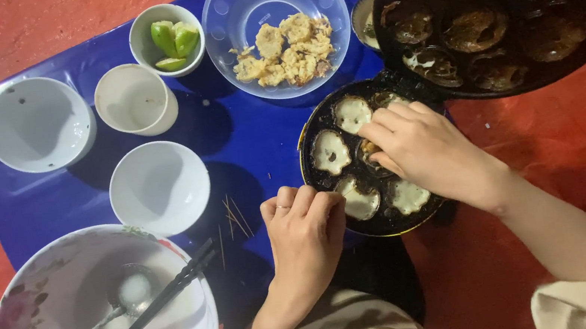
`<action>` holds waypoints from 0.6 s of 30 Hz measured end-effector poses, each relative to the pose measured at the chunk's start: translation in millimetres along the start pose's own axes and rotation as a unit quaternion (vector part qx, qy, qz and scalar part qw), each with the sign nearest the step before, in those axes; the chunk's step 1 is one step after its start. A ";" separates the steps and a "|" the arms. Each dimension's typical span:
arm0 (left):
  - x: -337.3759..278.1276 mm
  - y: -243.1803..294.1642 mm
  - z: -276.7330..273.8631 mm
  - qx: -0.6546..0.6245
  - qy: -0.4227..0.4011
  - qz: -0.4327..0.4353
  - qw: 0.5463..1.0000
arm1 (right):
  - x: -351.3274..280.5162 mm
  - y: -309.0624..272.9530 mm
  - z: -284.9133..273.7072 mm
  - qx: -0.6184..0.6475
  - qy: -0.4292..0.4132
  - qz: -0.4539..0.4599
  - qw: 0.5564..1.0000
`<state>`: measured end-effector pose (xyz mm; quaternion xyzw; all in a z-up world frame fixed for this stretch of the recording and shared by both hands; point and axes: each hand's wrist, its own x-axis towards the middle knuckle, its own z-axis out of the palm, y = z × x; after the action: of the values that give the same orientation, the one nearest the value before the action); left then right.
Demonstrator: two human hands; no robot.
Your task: Removing small round pastries from a multi-cavity pan using a thin stick.
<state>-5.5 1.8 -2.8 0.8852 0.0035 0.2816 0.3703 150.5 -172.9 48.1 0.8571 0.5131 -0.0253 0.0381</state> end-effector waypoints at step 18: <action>13.8 8.6 -0.4 0.038 -0.018 -0.007 0.999 | -33.4 3.2 -5.6 0.149 0.138 0.005 0.979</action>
<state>4.2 -1.2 9.9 0.9036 0.0135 0.2625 0.3383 137.6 -203.3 56.5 0.8511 0.4994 0.0172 -0.1612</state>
